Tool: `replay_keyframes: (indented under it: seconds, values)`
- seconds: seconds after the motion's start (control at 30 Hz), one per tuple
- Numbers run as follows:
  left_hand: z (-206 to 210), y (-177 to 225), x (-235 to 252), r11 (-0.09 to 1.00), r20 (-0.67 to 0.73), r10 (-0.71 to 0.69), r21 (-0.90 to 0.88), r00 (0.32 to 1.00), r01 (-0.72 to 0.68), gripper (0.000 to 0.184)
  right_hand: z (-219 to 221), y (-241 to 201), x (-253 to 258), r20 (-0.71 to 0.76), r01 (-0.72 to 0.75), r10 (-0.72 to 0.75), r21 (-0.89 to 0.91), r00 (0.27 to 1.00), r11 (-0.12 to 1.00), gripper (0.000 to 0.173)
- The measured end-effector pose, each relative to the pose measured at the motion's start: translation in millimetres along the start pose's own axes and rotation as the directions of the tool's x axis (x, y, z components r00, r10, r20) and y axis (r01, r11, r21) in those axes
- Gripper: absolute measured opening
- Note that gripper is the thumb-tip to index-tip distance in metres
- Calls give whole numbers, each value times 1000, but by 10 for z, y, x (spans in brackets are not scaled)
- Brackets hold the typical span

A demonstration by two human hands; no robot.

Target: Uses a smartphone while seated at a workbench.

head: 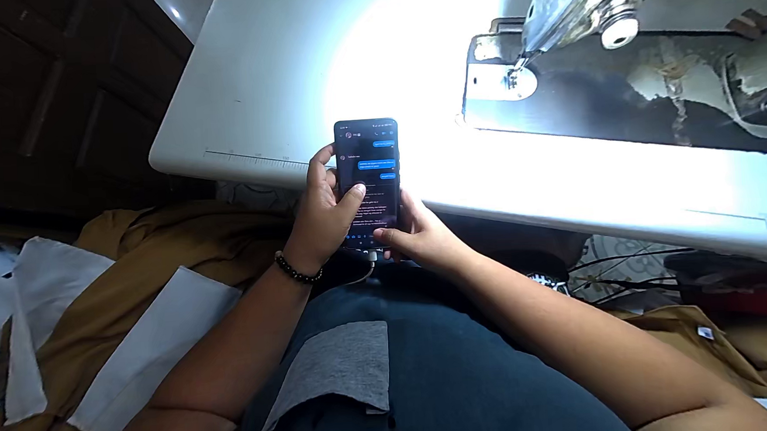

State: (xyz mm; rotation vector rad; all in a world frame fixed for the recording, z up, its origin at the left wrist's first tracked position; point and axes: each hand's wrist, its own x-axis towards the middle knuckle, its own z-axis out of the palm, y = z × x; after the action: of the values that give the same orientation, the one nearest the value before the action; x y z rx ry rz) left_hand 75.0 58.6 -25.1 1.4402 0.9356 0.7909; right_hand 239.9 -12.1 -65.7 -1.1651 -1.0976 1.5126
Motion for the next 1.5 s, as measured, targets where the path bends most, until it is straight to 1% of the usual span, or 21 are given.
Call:
replay_keyframes:
  seconds: [0.8, 1.5]
  values:
    - [-13, -52, -15, 1000, -1, 7, -20, 1000, -7, 67, 18, 2, -6, -4, -18, 18, -13, 1000, 1000, 61]
    - [-2, 8, 8, 1000, 1, -1, -21, 1000, 1, 66, 16, -22, 0, -8, -20, 20, -25, 1000, 999, 62]
